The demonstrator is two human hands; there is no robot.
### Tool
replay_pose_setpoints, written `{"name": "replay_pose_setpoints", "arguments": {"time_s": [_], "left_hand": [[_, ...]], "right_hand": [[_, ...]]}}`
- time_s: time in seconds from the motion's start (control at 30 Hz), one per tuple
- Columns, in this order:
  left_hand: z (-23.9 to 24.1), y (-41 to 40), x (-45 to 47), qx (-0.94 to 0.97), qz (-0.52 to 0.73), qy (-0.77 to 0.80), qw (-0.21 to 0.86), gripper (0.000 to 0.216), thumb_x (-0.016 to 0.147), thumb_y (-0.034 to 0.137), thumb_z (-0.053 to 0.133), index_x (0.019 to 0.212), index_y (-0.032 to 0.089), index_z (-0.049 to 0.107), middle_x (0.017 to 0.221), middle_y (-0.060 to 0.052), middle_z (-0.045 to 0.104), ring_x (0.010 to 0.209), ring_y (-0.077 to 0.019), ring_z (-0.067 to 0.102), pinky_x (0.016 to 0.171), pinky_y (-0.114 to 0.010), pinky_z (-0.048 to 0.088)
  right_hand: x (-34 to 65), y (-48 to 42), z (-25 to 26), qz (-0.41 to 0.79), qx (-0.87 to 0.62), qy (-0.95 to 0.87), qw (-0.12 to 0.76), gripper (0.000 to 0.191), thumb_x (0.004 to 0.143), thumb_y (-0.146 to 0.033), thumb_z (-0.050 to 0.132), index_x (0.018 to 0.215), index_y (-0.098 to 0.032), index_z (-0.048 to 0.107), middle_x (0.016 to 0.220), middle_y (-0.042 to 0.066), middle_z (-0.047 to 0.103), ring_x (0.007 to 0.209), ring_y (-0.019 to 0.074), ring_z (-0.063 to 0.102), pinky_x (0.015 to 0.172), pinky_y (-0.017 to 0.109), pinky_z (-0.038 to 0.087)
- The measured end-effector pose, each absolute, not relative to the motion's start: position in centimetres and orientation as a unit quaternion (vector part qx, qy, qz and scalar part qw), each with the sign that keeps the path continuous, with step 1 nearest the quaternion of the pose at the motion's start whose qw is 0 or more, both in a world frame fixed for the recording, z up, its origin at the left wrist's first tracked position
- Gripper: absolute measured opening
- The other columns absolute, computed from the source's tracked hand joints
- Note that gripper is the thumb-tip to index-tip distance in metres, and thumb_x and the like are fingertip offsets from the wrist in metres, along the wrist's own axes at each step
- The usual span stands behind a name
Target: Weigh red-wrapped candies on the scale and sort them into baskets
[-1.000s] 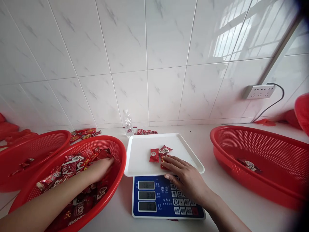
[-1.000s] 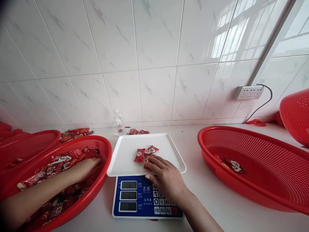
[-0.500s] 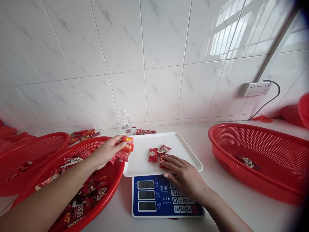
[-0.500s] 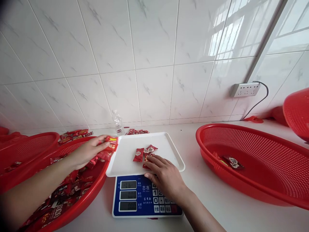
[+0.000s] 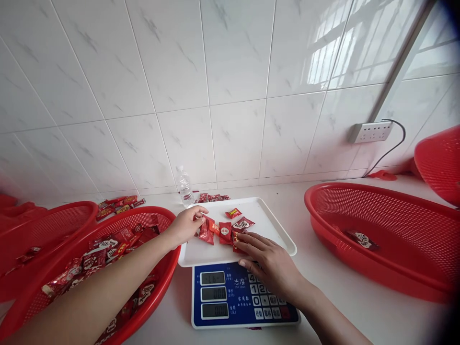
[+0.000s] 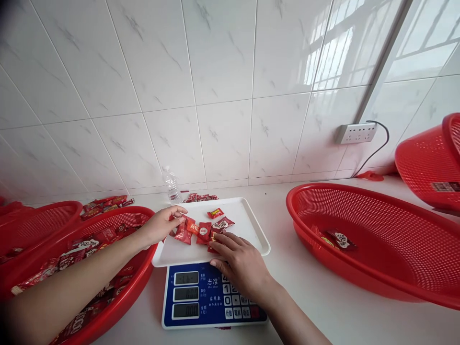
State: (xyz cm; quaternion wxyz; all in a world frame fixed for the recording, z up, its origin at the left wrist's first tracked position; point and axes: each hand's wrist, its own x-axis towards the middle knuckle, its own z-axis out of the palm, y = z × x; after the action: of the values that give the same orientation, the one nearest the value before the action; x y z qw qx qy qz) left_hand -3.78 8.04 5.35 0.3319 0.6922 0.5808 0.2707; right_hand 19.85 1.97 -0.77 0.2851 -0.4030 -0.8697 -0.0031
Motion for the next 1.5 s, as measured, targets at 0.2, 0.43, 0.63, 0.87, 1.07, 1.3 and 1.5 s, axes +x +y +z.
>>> {"name": "replay_pose_setpoints", "arguments": {"time_s": [0.2, 0.43, 0.63, 0.87, 1.07, 1.3, 1.5], "left_hand": [[4.3, 7.7, -3.6, 0.795, 0.139, 0.572, 0.147, 0.033, 0.079, 0.021, 0.050, 0.111, 0.020, 0.059, 0.115, -0.007, 0.055, 0.084, -0.0207, 0.060, 0.074, -0.033, 0.047], [7.9, 2.6, -2.7, 0.670, 0.284, 0.592, 0.347, 0.045, 0.079, 0.031, 0.050, 0.123, 0.025, 0.048, 0.127, -0.006, 0.050, 0.064, -0.0117, 0.057, 0.063, -0.030, 0.049], [6.8, -3.9, -2.3, 0.544, 0.389, 0.546, 0.504, 0.058, 0.074, 0.022, 0.050, 0.132, 0.026, 0.044, 0.126, -0.009, 0.054, 0.105, -0.0245, 0.058, 0.078, -0.034, 0.052], [1.8, -4.3, 2.9, 0.543, 0.538, 0.370, 0.528, 0.067, 0.084, 0.025, 0.052, 0.143, 0.032, 0.019, 0.144, -0.008, 0.039, 0.136, -0.0241, 0.029, 0.110, -0.041, 0.026], [2.3, -2.8, 5.2, 0.537, 0.597, 0.315, 0.506, 0.049, 0.092, 0.033, 0.045, 0.138, 0.036, 0.029, 0.144, -0.005, 0.039, 0.135, -0.0217, 0.030, 0.110, -0.041, 0.027], [5.7, -0.6, 2.5, 0.349, 0.773, 0.281, 0.449, 0.037, 0.085, 0.022, 0.055, 0.119, 0.035, 0.048, 0.128, -0.003, 0.051, 0.111, -0.0207, 0.056, 0.086, -0.034, 0.051], [8.5, 0.2, 0.6, 0.257, 0.801, 0.291, 0.455, 0.035, 0.080, 0.014, 0.057, 0.111, 0.031, 0.055, 0.114, -0.002, 0.058, 0.098, -0.0162, 0.061, 0.075, -0.028, 0.052]], "right_hand": [[19.8, 2.0, -0.8, -0.005, -0.402, -0.868, 0.290, 0.033, 0.088, -0.034, 0.052, 0.119, -0.025, 0.060, 0.126, 0.005, 0.059, 0.117, 0.0248, 0.054, 0.090, 0.045, 0.051], [19.8, 2.1, -0.8, -0.006, -0.406, -0.871, 0.276, 0.032, 0.089, -0.033, 0.051, 0.118, -0.023, 0.060, 0.127, 0.005, 0.059, 0.119, 0.0251, 0.052, 0.092, 0.044, 0.050], [19.8, 2.0, -0.9, 0.007, -0.400, -0.856, 0.326, 0.025, 0.088, -0.030, 0.050, 0.109, -0.022, 0.063, 0.119, 0.008, 0.063, 0.117, 0.0259, 0.053, 0.093, 0.045, 0.049], [19.3, -0.2, 1.3, 0.309, -0.379, -0.777, 0.395, 0.027, 0.092, -0.040, 0.043, 0.097, -0.021, 0.063, 0.092, 0.006, 0.067, 0.086, 0.0191, 0.062, 0.077, 0.034, 0.051], [18.3, -1.0, 1.7, 0.557, -0.303, -0.658, 0.406, 0.031, 0.084, -0.046, 0.055, 0.097, -0.018, 0.057, 0.079, 0.002, 0.062, 0.075, 0.0149, 0.059, 0.070, 0.031, 0.049], [19.7, 2.9, 2.3, 0.237, -0.469, -0.767, 0.367, 0.023, 0.086, -0.035, 0.051, 0.103, -0.024, 0.063, 0.108, 0.007, 0.064, 0.102, 0.0224, 0.057, 0.088, 0.042, 0.045], [19.8, 5.9, 1.4, 0.106, -0.469, -0.833, 0.273, 0.027, 0.087, -0.024, 0.048, 0.108, -0.023, 0.065, 0.116, 0.008, 0.063, 0.111, 0.0239, 0.054, 0.094, 0.044, 0.044]]}}
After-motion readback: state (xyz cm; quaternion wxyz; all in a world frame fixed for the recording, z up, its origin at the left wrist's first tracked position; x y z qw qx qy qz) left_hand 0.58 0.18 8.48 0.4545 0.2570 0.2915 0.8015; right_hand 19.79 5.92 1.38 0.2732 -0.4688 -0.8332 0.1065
